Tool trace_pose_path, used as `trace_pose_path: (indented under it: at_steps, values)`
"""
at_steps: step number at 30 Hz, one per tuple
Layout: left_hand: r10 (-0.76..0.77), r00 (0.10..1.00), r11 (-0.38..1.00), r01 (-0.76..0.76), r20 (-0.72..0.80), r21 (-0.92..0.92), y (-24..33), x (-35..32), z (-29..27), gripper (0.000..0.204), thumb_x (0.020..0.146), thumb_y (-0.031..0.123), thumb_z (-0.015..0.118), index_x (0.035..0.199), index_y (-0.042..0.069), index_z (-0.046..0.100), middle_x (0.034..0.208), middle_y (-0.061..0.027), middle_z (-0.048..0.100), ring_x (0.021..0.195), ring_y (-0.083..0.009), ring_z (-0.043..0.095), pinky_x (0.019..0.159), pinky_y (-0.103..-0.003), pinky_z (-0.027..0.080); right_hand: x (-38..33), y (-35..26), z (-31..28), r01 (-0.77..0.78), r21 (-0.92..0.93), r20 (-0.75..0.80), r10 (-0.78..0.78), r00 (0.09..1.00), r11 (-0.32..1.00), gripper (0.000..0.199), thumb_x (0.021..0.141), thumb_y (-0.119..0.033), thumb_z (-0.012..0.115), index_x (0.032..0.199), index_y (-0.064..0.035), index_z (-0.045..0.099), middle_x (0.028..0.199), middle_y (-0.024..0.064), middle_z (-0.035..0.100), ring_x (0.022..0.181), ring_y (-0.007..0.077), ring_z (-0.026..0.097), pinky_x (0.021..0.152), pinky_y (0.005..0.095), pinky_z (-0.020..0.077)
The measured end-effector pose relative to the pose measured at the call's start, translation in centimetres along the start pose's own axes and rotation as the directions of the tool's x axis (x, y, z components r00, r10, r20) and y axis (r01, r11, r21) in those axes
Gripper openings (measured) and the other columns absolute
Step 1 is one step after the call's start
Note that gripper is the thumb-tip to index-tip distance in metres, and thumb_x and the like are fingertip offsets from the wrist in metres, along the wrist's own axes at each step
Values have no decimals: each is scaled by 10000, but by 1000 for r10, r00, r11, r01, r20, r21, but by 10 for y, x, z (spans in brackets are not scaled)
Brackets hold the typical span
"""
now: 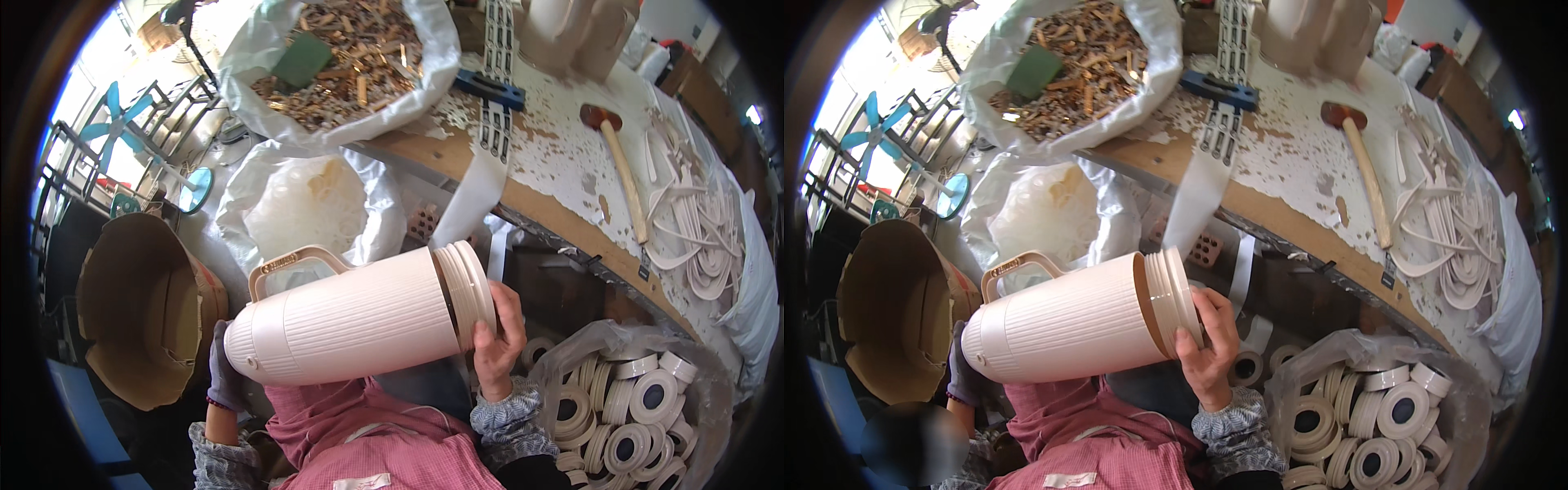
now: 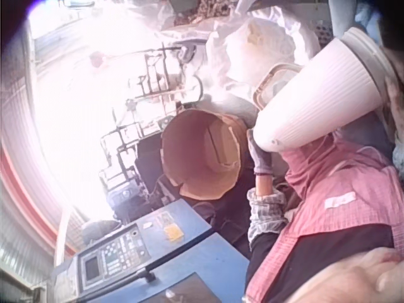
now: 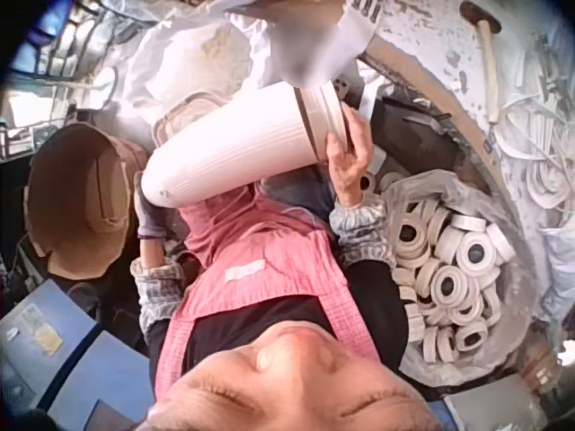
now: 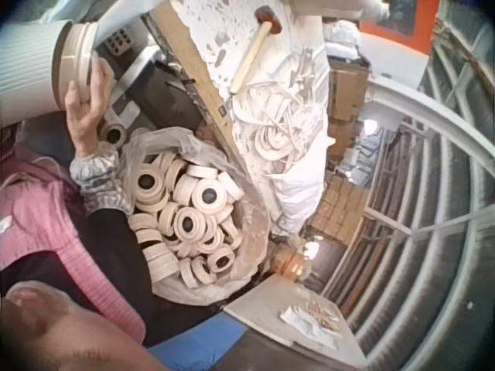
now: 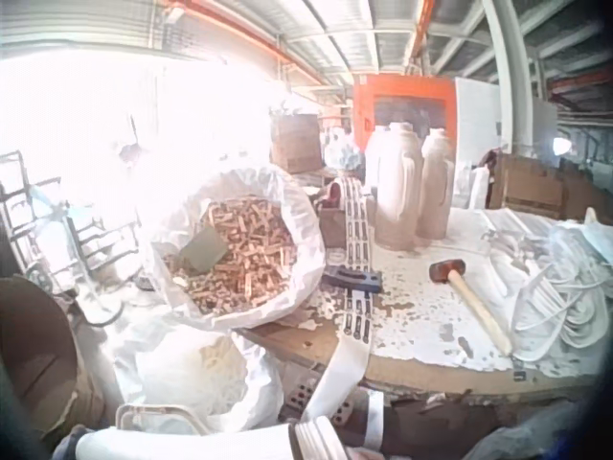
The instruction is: The person assembles a pink plastic container by attaching a handle, inserting a wooden stopper, and applying a label. They repeat this process for multiple containers, handling each one individually.
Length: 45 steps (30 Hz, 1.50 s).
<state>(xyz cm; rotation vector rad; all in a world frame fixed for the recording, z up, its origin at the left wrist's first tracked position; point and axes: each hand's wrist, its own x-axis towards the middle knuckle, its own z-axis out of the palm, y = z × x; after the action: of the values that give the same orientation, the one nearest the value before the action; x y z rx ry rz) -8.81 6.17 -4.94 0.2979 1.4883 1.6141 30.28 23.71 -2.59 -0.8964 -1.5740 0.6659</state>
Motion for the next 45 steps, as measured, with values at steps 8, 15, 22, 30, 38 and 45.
trace_pose_path:
  at_steps: [8, 15, 22, 30, 38, 45]
  values:
    - [528, 848, 821, -493, -53, 286, -5, -38, -35, 351, 1030, 304, 372, 1016, 18, 574, 949, -56, 564, 876, -147, 540, 832, -305, 450, 6, -44, 13, -59, 137, 124, 42, 991, 989, 455, 841, -216, 723, 1183, 59, 601, 1139, 155, 614, 986, 217, 627, 839, 309, 500]
    - [677, 735, 611, -553, -13, 567, -23, -46, -48, 320, 1030, 258, 373, 1028, 22, 589, 970, -62, 575, 894, -161, 560, 846, -313, 462, -2, -58, 26, -113, 142, 90, 101, 991, 983, 365, 879, -177, 670, 1163, 47, 621, 1126, 172, 652, 1011, 243, 635, 879, 337, 493]
    - [584, 805, 797, -546, -99, 259, -50, -53, -49, 296, 1025, 270, 409, 1072, 25, 568, 979, -48, 590, 928, -149, 567, 865, -302, 465, 5, -92, 33, 26, 117, 113, -39, 993, 993, 335, 873, -172, 676, 1132, 36, 642, 1150, 184, 652, 1014, 265, 640, 879, 344, 499]
    - [-83, 975, 957, 136, 207, -257, -76, -13, -98, 385, 1026, 313, 382, 1264, 55, 542, 1235, -109, 605, 1071, -229, 591, 935, -373, 465, 12, -92, 26, 280, 160, 229, -311, 922, 947, 316, 789, -171, 762, 1033, 13, 682, 1125, 228, 657, 846, 304, 653, 730, 349, 528]
    - [-201, 888, 970, 240, 413, -44, -49, -15, -82, 399, 1029, 317, 357, 1268, 60, 546, 1264, -128, 590, 1104, -263, 578, 968, -386, 445, -4, -151, 18, 565, 332, 477, -651, 590, 756, 292, 770, -218, 806, 1017, -98, 708, 1179, 367, 582, 894, 338, 697, 745, 388, 579]
    - [590, 796, 731, -599, 136, 327, -6, -6, -62, 299, 1014, 256, 394, 1094, 30, 574, 1039, -76, 574, 971, -201, 565, 919, -340, 444, -5, -62, 34, -71, 180, 216, 30, 976, 981, 444, 947, -165, 589, 1307, 79, 500, 1113, 129, 636, 960, 155, 592, 828, 282, 484]
